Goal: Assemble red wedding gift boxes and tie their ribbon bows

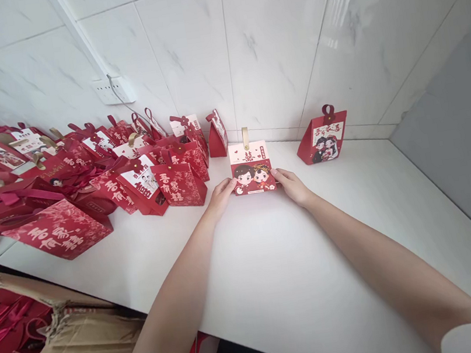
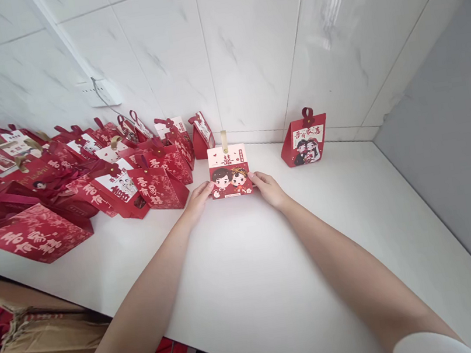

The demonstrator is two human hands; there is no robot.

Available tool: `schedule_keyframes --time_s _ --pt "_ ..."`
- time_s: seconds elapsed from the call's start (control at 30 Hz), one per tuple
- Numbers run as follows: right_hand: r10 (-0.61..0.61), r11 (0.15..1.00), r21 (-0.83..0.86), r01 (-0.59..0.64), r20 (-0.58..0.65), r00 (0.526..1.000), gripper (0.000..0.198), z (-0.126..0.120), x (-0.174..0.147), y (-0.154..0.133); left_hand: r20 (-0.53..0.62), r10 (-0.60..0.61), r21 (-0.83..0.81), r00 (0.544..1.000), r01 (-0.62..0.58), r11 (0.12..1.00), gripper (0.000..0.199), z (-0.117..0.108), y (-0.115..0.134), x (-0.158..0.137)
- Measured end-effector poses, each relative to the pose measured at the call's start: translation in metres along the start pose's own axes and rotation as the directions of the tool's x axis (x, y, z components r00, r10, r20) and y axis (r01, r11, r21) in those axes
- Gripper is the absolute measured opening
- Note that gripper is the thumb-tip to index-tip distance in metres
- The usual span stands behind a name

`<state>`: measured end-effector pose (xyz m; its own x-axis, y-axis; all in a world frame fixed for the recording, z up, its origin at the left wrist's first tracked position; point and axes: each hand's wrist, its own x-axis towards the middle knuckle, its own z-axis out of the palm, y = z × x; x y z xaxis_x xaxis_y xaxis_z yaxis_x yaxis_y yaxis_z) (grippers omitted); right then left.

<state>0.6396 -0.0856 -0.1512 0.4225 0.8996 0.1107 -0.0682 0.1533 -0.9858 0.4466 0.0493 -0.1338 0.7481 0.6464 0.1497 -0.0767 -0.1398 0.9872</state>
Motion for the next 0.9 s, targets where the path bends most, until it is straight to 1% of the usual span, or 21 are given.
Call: schedule_keyframes --time_s 0.13,0.43,0.8,0.9 --pt "0.004 1.000 -0.022 -0.004 0.000 1.000 0.044 0.0002 -0.0001 -0.0005 -0.006 -0.018 -0.022 1.000 0.018 1.000 0.040 -0.0006 -0.0018 0.0029" --pt "0.004 1.000 -0.017 -0.004 -0.002 1.000 0.043 0.0008 0.0005 0.0010 -0.036 -0.048 0.007 0.998 0.048 0.999 0.039 -0.0008 -0.0028 0.0032" --pt "-0.001 0.999 -0.050 0.001 0.001 1.000 0.043 -0.0010 0.0014 0.0027 -0.024 -0.022 0.020 0.999 0.022 1.000 0.039 -0.0017 -0.0063 0.0036" --pt "-0.008 0.997 -0.082 0.007 -0.009 1.000 0.045 -0.0025 0.0024 0.0045 -0.030 0.003 0.031 1.000 -0.002 1.000 0.043 -0.0011 -0.0059 0.0027"
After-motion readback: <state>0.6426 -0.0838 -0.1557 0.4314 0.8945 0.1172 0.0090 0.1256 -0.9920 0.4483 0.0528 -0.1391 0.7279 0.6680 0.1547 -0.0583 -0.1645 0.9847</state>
